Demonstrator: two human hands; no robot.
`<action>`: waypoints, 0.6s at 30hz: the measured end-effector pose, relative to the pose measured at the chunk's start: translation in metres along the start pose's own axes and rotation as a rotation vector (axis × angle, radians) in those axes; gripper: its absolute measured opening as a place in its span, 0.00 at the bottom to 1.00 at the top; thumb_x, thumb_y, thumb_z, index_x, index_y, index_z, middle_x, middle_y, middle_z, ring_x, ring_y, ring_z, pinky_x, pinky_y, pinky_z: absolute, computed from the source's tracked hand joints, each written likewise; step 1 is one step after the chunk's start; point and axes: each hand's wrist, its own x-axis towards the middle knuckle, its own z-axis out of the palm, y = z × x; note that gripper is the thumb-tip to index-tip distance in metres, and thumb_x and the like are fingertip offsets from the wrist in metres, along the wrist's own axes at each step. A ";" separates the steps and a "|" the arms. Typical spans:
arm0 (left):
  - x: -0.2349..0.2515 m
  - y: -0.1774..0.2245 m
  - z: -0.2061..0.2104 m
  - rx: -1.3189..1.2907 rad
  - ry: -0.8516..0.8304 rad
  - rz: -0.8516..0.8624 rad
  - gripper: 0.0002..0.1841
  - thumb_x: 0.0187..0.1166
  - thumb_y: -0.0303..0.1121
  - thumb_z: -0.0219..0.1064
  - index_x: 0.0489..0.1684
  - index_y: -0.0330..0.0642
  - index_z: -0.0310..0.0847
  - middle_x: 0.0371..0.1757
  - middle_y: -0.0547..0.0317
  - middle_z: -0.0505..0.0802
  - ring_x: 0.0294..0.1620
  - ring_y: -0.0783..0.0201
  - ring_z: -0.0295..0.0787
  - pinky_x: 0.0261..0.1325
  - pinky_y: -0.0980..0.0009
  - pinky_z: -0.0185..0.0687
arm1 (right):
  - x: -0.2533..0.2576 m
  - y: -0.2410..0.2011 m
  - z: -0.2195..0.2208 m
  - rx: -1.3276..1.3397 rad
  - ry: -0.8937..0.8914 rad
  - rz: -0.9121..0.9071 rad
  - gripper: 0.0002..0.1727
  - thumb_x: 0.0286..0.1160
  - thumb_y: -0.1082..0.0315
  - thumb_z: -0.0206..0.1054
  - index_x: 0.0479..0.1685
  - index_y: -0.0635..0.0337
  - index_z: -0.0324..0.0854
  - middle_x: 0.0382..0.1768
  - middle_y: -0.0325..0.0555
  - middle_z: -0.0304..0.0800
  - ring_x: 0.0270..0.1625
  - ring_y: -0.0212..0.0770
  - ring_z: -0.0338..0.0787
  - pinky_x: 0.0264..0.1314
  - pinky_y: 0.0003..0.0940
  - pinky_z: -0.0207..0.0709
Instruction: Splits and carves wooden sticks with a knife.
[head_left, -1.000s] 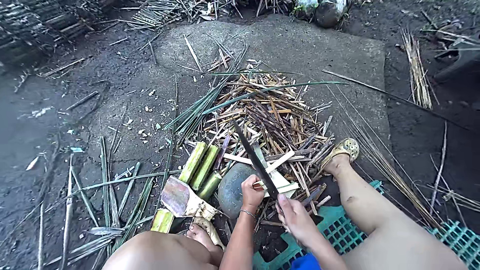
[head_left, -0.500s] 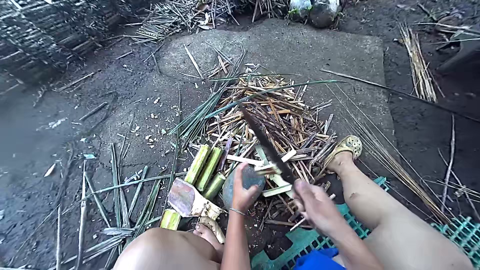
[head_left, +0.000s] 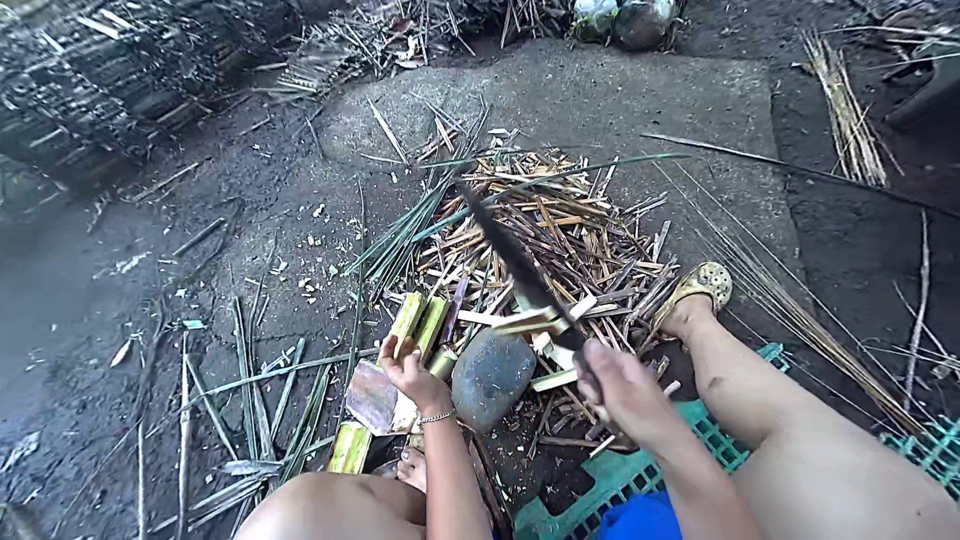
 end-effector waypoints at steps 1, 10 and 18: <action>-0.001 0.000 -0.004 -0.007 0.026 -0.005 0.30 0.67 0.22 0.52 0.75 0.26 0.60 0.65 0.48 0.77 0.56 0.68 0.80 0.57 0.70 0.79 | -0.007 -0.009 -0.003 0.039 0.048 -0.053 0.26 0.92 0.44 0.40 0.30 0.47 0.75 0.13 0.21 0.67 0.12 0.19 0.67 0.15 0.18 0.66; -0.010 0.007 0.020 -0.023 -0.083 0.017 0.30 0.61 0.23 0.55 0.71 0.26 0.63 0.62 0.50 0.78 0.56 0.69 0.80 0.58 0.71 0.78 | 0.059 0.089 0.047 -0.169 -0.133 0.452 0.35 0.94 0.41 0.38 0.41 0.63 0.79 0.22 0.42 0.71 0.20 0.38 0.72 0.26 0.38 0.71; -0.021 0.001 0.017 0.007 -0.165 0.011 0.35 0.57 0.26 0.57 0.72 0.25 0.60 0.62 0.52 0.79 0.55 0.72 0.81 0.58 0.73 0.78 | 0.013 0.028 0.025 -0.098 0.039 0.140 0.30 0.92 0.45 0.39 0.35 0.55 0.79 0.16 0.32 0.67 0.15 0.30 0.68 0.20 0.32 0.69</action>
